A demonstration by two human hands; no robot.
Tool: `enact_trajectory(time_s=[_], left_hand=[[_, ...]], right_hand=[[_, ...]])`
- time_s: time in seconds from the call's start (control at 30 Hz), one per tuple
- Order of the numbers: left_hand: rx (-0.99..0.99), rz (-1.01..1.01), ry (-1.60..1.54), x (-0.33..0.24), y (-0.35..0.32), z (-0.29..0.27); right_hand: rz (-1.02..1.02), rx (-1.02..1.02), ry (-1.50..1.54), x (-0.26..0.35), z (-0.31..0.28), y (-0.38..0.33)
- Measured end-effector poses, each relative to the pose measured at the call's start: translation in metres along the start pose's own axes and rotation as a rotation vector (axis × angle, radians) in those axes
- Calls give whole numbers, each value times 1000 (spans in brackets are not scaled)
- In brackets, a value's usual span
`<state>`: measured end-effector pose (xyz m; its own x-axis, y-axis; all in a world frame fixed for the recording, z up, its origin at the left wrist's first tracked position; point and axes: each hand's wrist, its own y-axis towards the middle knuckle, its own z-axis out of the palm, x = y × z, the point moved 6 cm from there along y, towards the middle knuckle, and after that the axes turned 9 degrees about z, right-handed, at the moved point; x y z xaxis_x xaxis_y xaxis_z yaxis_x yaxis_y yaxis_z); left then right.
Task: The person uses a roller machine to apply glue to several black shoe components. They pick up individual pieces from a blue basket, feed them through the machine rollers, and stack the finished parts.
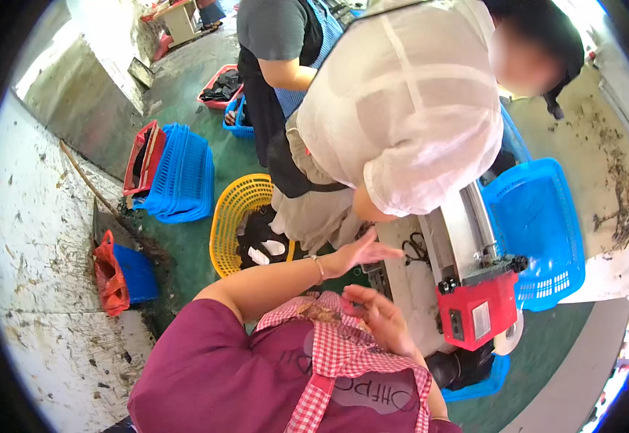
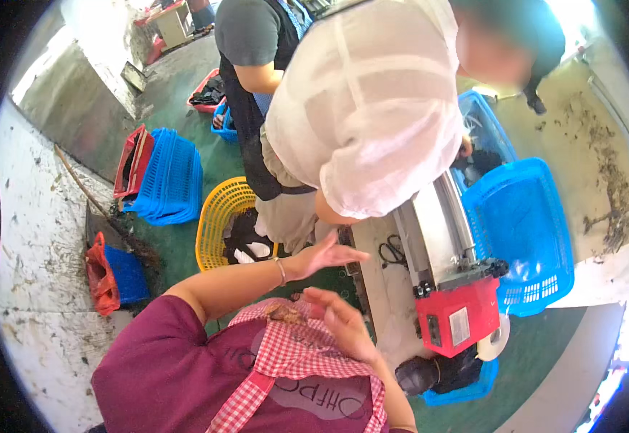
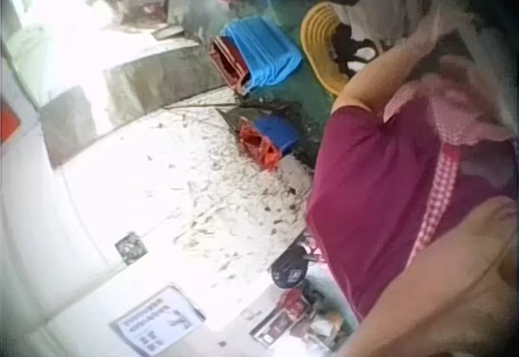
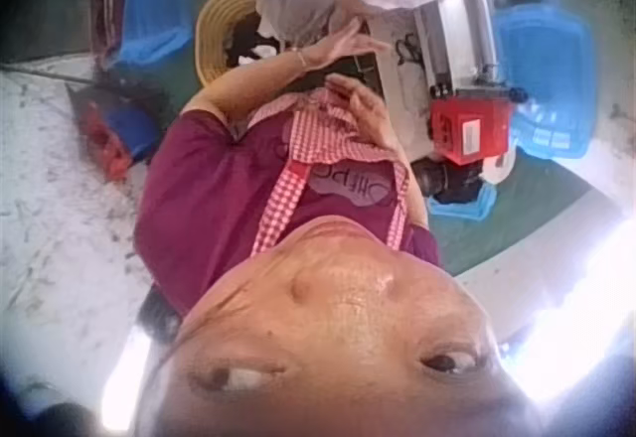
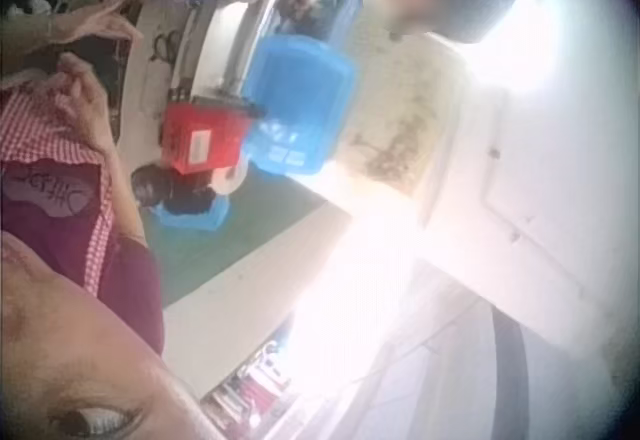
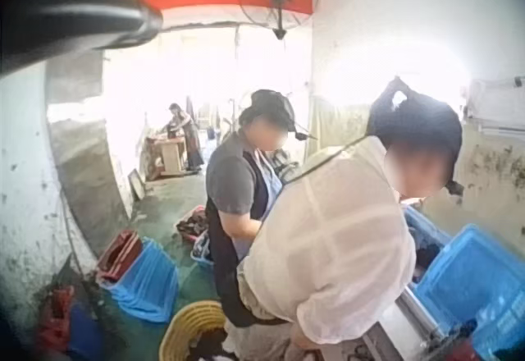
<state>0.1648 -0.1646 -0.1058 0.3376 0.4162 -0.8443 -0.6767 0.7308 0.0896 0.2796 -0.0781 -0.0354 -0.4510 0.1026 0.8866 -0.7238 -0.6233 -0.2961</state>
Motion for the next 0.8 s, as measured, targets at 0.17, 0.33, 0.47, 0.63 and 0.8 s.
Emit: enact_trajectory(time_s=[0.17, 0.33, 0.47, 0.63, 0.8], left_hand=[[-1, 22, -71, -17, 48, 73], [-216, 435, 271, -43, 85, 47], [-376, 424, 227, -35, 111, 52], [-503, 367, 426, -29, 119, 91], [-481, -21, -345, 60, 50, 67]], right_hand=[[-10, -593, 65, -16, -61, -3], [-322, -587, -412, 38, -65, -10], [-331, -329, -344, 29, -78, -4], [-417, -395, -293, 59, -104, -2], [-546, -683, -511, 108, -178, 36]])
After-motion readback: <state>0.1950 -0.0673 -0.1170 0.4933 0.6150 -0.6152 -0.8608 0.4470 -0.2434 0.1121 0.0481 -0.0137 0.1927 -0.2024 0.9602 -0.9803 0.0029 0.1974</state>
